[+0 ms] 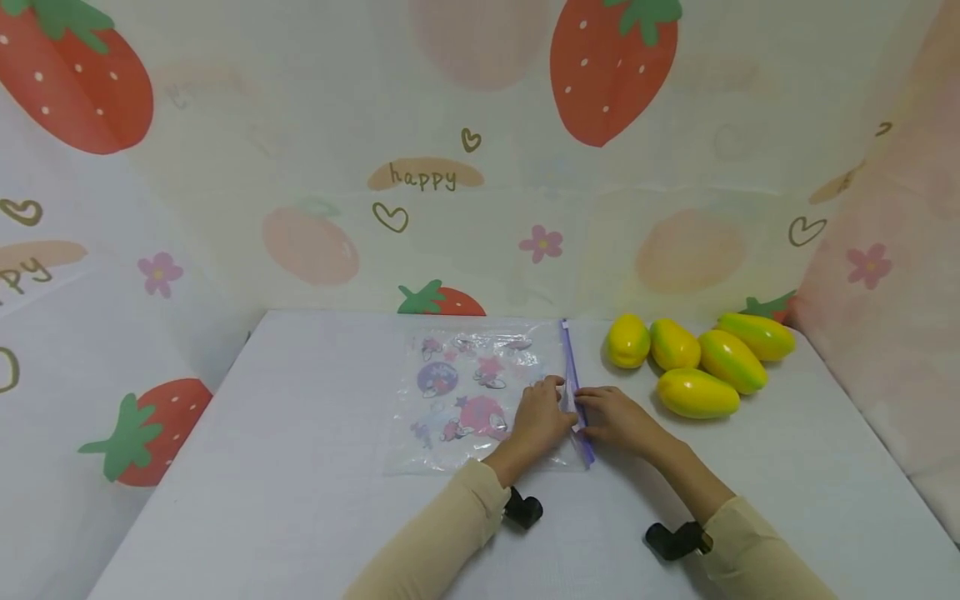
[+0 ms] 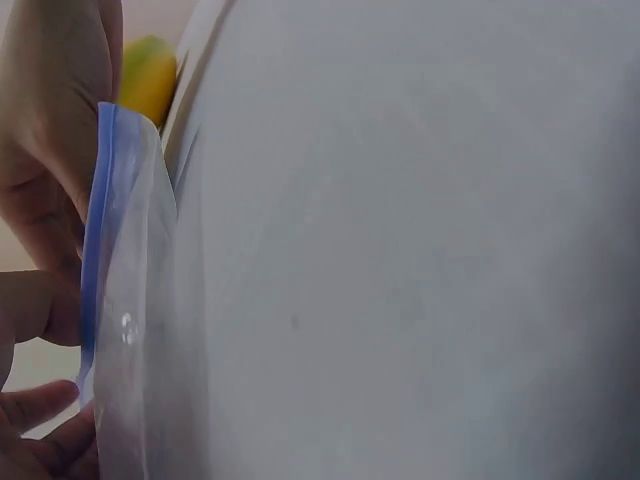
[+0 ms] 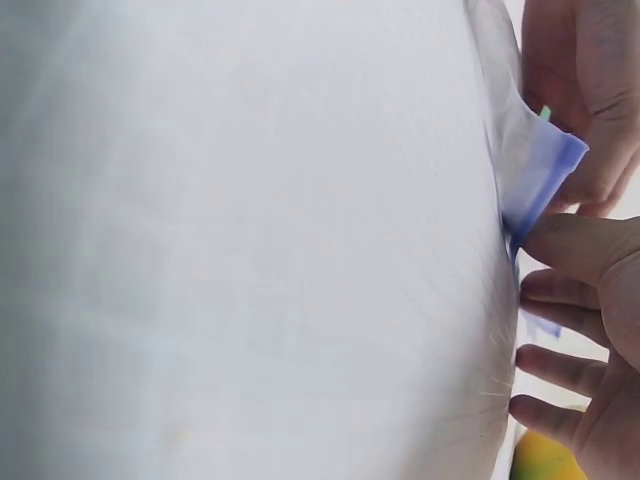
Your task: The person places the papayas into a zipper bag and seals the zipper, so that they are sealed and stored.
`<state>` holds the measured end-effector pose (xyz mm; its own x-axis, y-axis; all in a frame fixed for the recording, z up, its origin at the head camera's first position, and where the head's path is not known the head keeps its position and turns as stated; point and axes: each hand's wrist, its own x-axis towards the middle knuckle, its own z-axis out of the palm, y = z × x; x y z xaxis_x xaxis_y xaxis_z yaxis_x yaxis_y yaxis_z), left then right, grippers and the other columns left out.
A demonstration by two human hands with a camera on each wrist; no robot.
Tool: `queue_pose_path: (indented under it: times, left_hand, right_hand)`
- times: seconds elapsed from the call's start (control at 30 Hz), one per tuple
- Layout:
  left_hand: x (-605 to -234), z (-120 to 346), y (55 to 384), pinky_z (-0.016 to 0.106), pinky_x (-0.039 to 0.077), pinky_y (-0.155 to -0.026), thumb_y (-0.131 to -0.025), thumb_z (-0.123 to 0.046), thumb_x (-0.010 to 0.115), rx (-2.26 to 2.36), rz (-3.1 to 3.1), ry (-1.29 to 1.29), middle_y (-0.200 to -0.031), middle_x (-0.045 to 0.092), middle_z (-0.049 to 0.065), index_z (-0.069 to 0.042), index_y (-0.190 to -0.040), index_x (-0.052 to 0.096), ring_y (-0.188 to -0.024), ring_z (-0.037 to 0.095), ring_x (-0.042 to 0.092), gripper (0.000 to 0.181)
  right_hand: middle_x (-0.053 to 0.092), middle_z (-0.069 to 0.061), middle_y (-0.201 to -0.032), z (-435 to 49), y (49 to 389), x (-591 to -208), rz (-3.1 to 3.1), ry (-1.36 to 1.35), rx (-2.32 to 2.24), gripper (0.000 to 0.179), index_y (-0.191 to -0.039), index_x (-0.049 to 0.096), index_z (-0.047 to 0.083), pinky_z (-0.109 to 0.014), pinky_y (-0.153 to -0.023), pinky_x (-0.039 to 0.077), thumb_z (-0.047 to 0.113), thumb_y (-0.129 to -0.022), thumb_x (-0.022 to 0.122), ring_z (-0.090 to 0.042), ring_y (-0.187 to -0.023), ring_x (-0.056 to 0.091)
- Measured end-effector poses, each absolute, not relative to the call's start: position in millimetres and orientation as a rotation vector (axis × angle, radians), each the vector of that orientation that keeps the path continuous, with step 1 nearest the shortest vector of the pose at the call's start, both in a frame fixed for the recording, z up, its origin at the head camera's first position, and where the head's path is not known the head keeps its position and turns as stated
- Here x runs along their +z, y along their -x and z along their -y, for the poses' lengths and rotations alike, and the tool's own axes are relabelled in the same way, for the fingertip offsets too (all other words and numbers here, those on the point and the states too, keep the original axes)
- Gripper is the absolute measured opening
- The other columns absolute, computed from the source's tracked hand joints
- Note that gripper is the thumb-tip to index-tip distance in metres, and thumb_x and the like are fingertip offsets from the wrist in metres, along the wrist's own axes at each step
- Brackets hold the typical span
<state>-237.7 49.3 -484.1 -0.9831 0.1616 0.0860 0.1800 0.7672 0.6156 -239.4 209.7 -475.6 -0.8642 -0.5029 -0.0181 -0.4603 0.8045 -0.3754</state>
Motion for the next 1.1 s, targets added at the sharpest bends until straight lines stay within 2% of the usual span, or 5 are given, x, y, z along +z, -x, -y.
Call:
queue_pose_path:
  times: [0.17,0.43,0.6,0.77,1.1]
  left_hand:
    - [-482.8,-42.3,238.2,0.036,0.051,-0.084,-0.076,-0.013,0.076,-0.932,2.914,0.377,-0.111,0.064,0.011,-0.011,-0.129,0.057,-0.101,0.029,0.06,0.057]
    - [-485.1,-36.4,242.4,0.035,0.048,-0.092,-0.08,-0.016,0.071,-0.76,2.93,0.54,-0.115,0.066,0.009,-0.013,-0.115,0.07,-0.106,0.028,0.057,0.036]
    - [-486.3,-36.9,245.0,0.039,0.049,-0.095,-0.081,-0.02,0.069,-0.616,2.989,0.623,-0.125,0.063,0.01,-0.011,-0.121,0.068,-0.12,0.028,0.054,0.041]
    - [-486.2,-40.9,247.6,0.046,0.041,-0.107,-0.087,-0.024,0.063,-0.543,3.117,0.646,-0.146,0.049,0.014,-0.009,-0.133,0.059,-0.14,0.034,0.038,0.049]
    - [-483.7,-43.1,254.1,0.041,0.044,-0.104,-0.087,-0.03,0.066,-0.421,3.161,0.643,-0.145,0.052,0.01,-0.004,-0.137,0.053,-0.138,0.024,0.043,0.058]
  right_hand:
    - [0.057,-0.022,-0.136,-209.7,238.8,-474.8,-2.876,0.777,-0.531,0.055,-0.13,0.058,-0.004,-0.055,-0.108,0.039,0.022,-0.084,0.076,-0.042,-0.127,0.05]
    - [0.057,-0.021,-0.136,-210.0,238.4,-474.3,-2.884,0.792,-0.52,0.056,-0.129,0.059,-0.003,-0.055,-0.106,0.04,0.024,-0.084,0.076,-0.042,-0.126,0.05]
    - [0.056,-0.021,-0.137,-210.3,238.2,-473.8,-2.876,0.771,-0.531,0.057,-0.13,0.058,-0.003,-0.055,-0.107,0.039,0.024,-0.084,0.076,-0.042,-0.127,0.049]
    - [0.055,-0.021,-0.139,-210.5,238.2,-473.7,-2.867,0.757,-0.534,0.057,-0.132,0.057,-0.003,-0.055,-0.108,0.038,0.025,-0.085,0.075,-0.042,-0.129,0.048]
    - [0.056,-0.021,-0.137,-211.9,240.1,-476.4,-2.876,0.774,-0.526,0.057,-0.131,0.058,-0.003,-0.055,-0.107,0.039,0.025,-0.085,0.075,-0.042,-0.127,0.05]
